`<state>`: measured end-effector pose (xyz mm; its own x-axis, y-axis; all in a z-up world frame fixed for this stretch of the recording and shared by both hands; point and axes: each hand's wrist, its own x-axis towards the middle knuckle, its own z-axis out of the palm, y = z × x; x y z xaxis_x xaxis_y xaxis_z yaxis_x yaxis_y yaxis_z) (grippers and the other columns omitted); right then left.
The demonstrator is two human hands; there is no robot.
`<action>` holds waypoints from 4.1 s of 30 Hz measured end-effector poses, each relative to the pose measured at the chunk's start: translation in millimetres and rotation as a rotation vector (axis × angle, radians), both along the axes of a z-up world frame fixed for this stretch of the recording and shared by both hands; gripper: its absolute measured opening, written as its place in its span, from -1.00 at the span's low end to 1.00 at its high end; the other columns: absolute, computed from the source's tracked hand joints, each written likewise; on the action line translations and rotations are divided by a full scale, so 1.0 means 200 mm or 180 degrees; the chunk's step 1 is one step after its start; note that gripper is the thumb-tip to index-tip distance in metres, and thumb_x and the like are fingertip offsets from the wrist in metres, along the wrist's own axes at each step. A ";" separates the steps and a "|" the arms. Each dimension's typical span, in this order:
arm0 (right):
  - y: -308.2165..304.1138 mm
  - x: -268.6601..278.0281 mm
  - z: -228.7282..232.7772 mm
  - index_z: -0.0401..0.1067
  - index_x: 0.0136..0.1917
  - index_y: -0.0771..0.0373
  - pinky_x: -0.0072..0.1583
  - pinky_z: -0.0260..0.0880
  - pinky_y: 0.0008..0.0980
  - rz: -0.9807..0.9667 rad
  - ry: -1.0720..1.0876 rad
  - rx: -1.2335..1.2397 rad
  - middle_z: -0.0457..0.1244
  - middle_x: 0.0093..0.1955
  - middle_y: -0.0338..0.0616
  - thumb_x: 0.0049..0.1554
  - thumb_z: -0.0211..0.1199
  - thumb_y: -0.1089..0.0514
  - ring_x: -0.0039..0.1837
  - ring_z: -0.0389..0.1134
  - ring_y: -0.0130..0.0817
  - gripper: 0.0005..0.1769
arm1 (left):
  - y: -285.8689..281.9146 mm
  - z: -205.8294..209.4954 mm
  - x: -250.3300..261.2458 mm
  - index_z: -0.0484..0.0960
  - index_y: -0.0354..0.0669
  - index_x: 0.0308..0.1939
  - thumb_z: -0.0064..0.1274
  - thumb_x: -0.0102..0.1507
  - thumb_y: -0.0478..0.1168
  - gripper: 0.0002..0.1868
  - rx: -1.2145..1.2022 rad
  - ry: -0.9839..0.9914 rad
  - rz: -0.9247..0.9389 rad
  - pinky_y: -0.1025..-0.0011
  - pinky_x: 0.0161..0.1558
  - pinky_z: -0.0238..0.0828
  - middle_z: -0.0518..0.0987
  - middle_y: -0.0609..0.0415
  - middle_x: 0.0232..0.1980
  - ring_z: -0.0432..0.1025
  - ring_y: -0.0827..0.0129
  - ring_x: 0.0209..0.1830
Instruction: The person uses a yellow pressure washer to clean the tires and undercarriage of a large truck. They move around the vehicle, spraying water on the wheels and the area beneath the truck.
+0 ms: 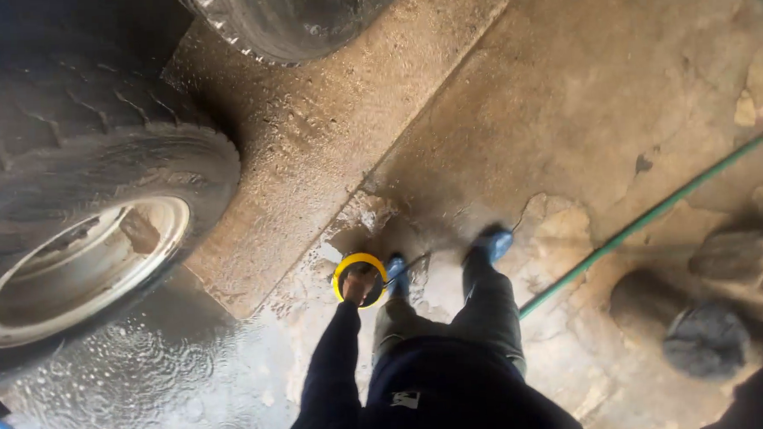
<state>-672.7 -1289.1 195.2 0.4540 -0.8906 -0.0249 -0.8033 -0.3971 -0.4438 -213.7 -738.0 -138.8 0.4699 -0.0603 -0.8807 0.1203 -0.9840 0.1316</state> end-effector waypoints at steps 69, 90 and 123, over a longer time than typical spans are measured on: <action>-1.23 0.52 -0.98 0.27 0.52 0.03 0.20 0.35 0.23 0.0756 -0.0385 0.1410 0.33 0.15 0.44 0.26 0.28 0.05 0.22 0.34 0.43 -0.41 | -1.96 0.50 -0.93 0.30 -0.02 0.51 -0.01 0.31 0.13 -0.28 -0.0624 -0.1339 -0.1624 -0.06 0.34 0.26 0.56 -0.08 0.27 0.37 0.05 0.39; -1.70 1.59 -1.66 0.29 0.51 -0.05 -0.01 0.49 0.13 0.3001 -0.0119 0.0944 0.33 0.09 0.19 0.21 0.25 0.25 0.09 0.44 0.21 -0.38 | -2.39 0.40 -1.04 0.23 -0.01 0.55 -0.05 0.37 0.10 -0.30 -0.0105 -0.1234 -0.0570 -0.12 0.39 0.18 0.60 -0.12 0.20 0.36 0.02 0.41; -2.07 1.83 -1.35 0.16 0.55 -0.04 -0.09 0.59 0.00 0.1792 -0.1514 0.5607 0.37 -0.11 0.01 0.25 0.20 -0.10 -0.10 0.48 -0.12 -0.35 | -2.35 0.43 -0.94 0.29 -0.03 0.51 -0.04 0.35 0.10 -0.31 0.0029 -0.1255 -0.0606 -0.13 0.32 0.25 0.63 -0.12 0.14 0.40 -0.03 0.39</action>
<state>-307.2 -1702.5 -74.7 0.8811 0.2335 -0.4112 -0.4683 0.5512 -0.6905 -401.8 -1209.0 -53.7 0.7515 -0.1714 -0.6371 -0.1211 -0.9851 0.1223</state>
